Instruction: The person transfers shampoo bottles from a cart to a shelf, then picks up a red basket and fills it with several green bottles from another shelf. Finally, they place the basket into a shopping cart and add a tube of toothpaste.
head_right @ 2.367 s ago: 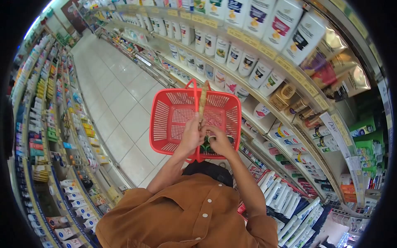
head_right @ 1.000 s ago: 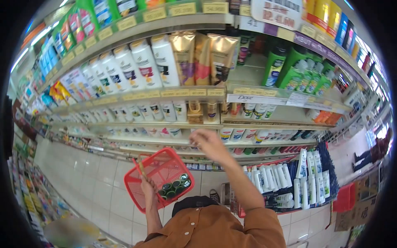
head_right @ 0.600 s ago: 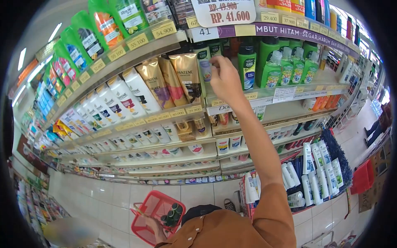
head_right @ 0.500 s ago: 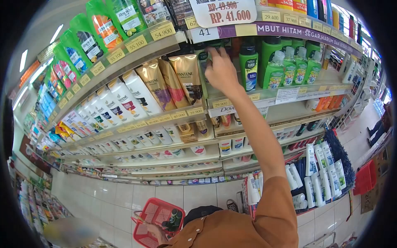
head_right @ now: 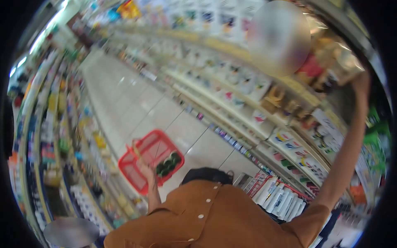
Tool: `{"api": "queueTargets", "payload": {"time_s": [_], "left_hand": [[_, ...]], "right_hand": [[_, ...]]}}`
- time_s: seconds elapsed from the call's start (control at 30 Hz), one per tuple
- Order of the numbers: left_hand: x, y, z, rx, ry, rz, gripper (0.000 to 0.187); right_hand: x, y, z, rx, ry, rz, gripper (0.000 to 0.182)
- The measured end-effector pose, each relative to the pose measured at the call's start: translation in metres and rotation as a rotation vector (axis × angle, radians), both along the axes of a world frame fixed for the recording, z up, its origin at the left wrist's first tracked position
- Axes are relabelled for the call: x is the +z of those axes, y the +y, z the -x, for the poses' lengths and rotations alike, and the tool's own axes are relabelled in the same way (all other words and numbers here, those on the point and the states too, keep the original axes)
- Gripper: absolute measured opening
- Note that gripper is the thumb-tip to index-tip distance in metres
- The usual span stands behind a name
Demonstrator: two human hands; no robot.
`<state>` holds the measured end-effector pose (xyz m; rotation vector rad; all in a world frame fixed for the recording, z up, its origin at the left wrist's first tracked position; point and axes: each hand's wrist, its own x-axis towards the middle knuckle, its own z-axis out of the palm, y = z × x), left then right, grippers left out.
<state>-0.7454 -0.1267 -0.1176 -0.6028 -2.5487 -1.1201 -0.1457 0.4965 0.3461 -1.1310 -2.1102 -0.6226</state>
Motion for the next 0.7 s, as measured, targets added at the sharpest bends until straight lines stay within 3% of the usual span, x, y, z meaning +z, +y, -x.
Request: {"api": "queueTargets", "payload": {"time_s": [0.03, 0.07, 0.1, 0.3, 0.5, 0.53, 0.63, 0.7], "left_hand": [[0.004, -0.002, -0.003, 0.008, -0.097, -0.084, 0.039], [0.030, 0.011, -0.014, 0.047, -0.473, -0.419, 0.028], [0.058, 0.024, -0.025, 0.193, -0.780, -0.801, 0.055], [0.076, 0.034, -0.025, 0.061, -0.867, -0.777, 0.057], [0.050, 0.055, -0.018, 0.000, -0.927, -0.702, 0.057], [0.035, 0.057, -0.013, -0.046, -0.866, -0.665, 0.057], [0.060, 0.078, -0.023, -0.100, -1.004, -0.659, 0.053], [0.057, 0.091, -0.025, -0.153, -1.015, -0.657, 0.052]], "right_hand": [[0.003, 0.042, -0.038, 0.019, -0.096, 0.037, 0.044], [-0.002, 0.088, -0.078, 0.056, -0.200, 0.041, 0.044], [0.006, 0.080, -0.077, 0.008, -0.221, 0.027, 0.044], [0.004, 0.020, -0.042, -0.212, -0.140, -0.148, 0.040], [-0.008, -0.064, -0.023, -0.401, 0.116, -0.138, 0.040], [-0.001, -0.116, 0.036, -0.410, 0.261, -0.052, 0.040], [-0.008, -0.168, 0.085, -0.237, 0.482, -0.293, 0.046], [-0.010, -0.193, 0.103, -0.224, 0.601, -0.324, 0.047]]}}
